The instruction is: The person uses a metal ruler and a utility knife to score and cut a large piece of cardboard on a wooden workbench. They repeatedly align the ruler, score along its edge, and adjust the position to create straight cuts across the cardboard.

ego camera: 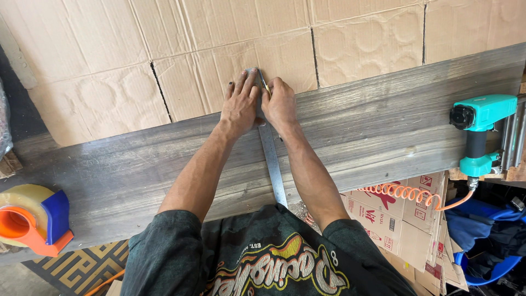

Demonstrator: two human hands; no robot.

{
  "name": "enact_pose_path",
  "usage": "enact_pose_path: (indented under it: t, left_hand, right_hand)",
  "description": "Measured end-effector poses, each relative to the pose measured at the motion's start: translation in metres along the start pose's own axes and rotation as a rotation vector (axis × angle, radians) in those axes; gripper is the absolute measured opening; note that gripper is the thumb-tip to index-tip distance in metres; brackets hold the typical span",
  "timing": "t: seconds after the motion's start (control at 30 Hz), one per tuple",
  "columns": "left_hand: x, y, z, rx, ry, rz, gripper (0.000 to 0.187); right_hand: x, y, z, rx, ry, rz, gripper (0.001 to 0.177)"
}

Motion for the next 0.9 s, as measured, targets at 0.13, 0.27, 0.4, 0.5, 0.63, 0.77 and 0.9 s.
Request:
enact_pose_path:
  t: [0.13, 0.27, 0.4, 0.5, 0.63, 0.77, 0.9]
  left_hand:
    - [-0.005, 0.000, -0.003, 0.004, -0.015, -0.006, 0.101]
    - [-0.015, -0.001, -0.006, 0.022, -0.066, -0.018, 0.075]
    - [-0.016, -0.001, -0.007, 0.048, -0.022, -0.034, 0.073]
    - [-0.029, -0.002, -0.013, 0.041, -0.017, -0.018, 0.065]
    - [-0.027, -0.001, -0.012, 0.038, -0.027, -0.002, 0.064]
    - [-0.028, -0.001, -0.011, 0.029, -0.036, 0.007, 0.061]
    - [0.015, 0.005, 0.006, 0.029, 0.027, 0.005, 0.103]
  right_hand:
    - [0.001, 0.007, -0.003, 0.019, -0.025, -0.010, 0.017]
    - [0.003, 0.005, -0.002, 0.031, -0.054, -0.016, 0.017]
    - [0.007, 0.005, -0.001, 0.048, -0.023, -0.029, 0.017]
    - [0.010, 0.010, 0.000, 0.025, -0.003, -0.045, 0.017]
    - [0.011, 0.012, 0.002, -0.010, 0.022, -0.042, 0.015]
    - [0.014, 0.012, 0.005, -0.020, 0.036, -0.040, 0.015]
    - [0.012, 0.012, 0.009, -0.012, 0.041, -0.002, 0.015]
Point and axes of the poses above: each hand's wrist, its own z-axis towards the middle knuckle, its own x-axis out of the palm, y = z × x, the point moved 9 cm from there along z, towards the middle knuckle, and after that the axes turned 9 degrees about -x, right-handed, at the moved point
